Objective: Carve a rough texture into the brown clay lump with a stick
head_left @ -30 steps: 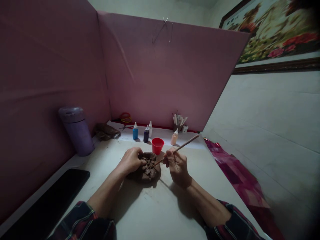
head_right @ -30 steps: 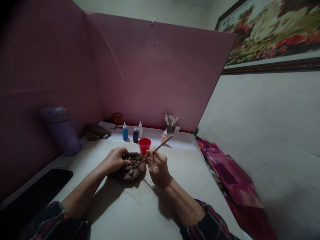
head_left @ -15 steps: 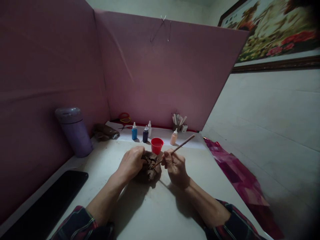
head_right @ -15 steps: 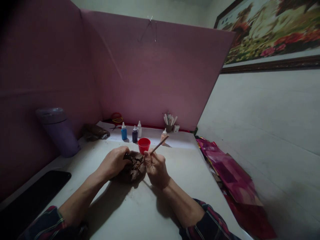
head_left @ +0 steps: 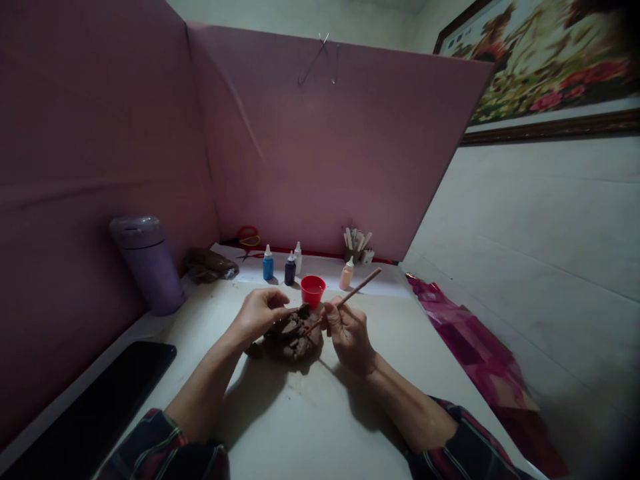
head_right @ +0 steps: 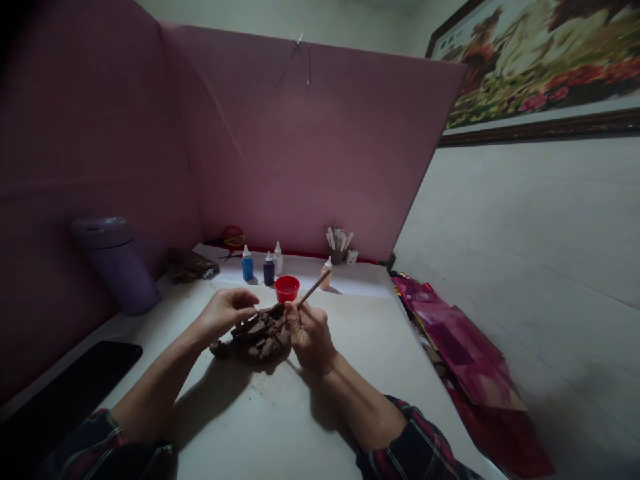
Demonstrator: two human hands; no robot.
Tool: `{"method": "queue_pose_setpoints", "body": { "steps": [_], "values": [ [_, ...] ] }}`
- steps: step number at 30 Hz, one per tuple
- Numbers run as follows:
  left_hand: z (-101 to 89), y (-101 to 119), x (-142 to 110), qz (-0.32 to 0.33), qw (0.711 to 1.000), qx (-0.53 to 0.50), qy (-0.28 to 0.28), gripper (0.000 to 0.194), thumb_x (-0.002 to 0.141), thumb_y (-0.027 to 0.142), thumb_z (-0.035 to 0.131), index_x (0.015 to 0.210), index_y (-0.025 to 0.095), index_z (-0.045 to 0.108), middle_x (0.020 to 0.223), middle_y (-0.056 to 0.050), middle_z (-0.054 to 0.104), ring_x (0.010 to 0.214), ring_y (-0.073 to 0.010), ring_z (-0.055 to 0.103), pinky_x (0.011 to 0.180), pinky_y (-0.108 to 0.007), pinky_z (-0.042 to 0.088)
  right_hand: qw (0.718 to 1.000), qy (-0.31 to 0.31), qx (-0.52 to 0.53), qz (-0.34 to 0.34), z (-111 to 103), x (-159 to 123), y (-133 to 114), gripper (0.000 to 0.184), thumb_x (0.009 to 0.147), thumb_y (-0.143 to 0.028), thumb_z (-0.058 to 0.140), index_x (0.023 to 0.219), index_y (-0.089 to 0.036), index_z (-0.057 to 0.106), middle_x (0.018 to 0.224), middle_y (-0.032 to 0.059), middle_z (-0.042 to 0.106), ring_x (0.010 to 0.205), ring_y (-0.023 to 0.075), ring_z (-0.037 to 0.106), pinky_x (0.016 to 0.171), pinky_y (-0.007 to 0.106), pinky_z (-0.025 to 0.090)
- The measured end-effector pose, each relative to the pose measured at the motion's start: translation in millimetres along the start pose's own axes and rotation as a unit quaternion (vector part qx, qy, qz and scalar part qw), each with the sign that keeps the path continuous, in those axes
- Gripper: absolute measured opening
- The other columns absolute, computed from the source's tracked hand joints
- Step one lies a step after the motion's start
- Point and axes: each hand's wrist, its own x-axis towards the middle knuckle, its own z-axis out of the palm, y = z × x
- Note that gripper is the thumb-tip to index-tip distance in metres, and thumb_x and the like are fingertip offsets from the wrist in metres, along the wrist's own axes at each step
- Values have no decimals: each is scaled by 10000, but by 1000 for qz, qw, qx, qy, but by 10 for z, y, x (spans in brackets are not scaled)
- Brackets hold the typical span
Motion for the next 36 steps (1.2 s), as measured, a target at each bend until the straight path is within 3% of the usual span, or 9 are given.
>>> {"method": "queue_pose_setpoints", "body": {
  "steps": [3,7,9,14,20,28,33,36],
  "values": [
    [-50,-25,19,5,1000,17,0,330,585,409,674,777,144,628,669,-10,615,600,-147,553,547,-255,414,1000,-9,4,9,-5,1,-5,319,1003,-295,364,783,-190,569,625,8,561,514,120,529,495,231,437],
    [-16,-123,18,-20,991,62,-113,364,596,421,690,814,131,658,678,-12,633,629,-168,562,563,-259,407,1000,-7,0,0,-13,9,-22,330,1004,-300,360,765,-189,558,610,3,545,499,114,517,493,228,429],
    [22,-165,19,-24,989,74,-127,339,626,413,667,808,128,662,669,-11,628,641,-170,556,572,-257,399,1000,-4,0,-3,-14,15,-35,323,1003,-288,363,765,-186,557,608,2,547,492,112,515,492,229,426],
    [74,-132,21,-26,986,146,-81,269,630,382,651,744,140,676,611,5,588,620,-164,523,553,-247,354,1000,-1,6,-3,-2,22,-55,314,999,-279,373,763,-187,559,582,-3,550,475,114,514,472,229,428],
    [97,-30,3,23,975,215,-51,190,686,320,622,711,154,709,635,-35,636,653,-184,560,604,-262,360,1000,-9,-10,-11,3,21,-65,316,1001,-286,356,772,-186,550,597,5,568,500,122,553,493,234,447],
    [159,-58,16,43,962,271,-9,156,713,270,617,713,163,730,698,-82,685,705,-214,594,633,-281,373,998,-15,-26,-52,-2,32,-106,275,986,-219,368,766,-195,531,595,3,576,511,128,560,523,238,434],
    [107,-82,15,23,976,218,-9,237,699,373,663,719,157,758,712,-75,699,706,-213,616,637,-277,404,997,-13,-41,-57,-4,21,-89,282,993,-248,357,773,-199,527,599,5,571,523,135,553,533,248,432],
    [41,-116,53,43,981,185,27,320,753,430,601,699,157,759,785,-81,706,738,-212,626,664,-281,428,998,-15,-32,-48,-11,14,-86,295,998,-254,348,762,-202,517,597,0,556,516,131,544,527,246,431]
  ]
}}
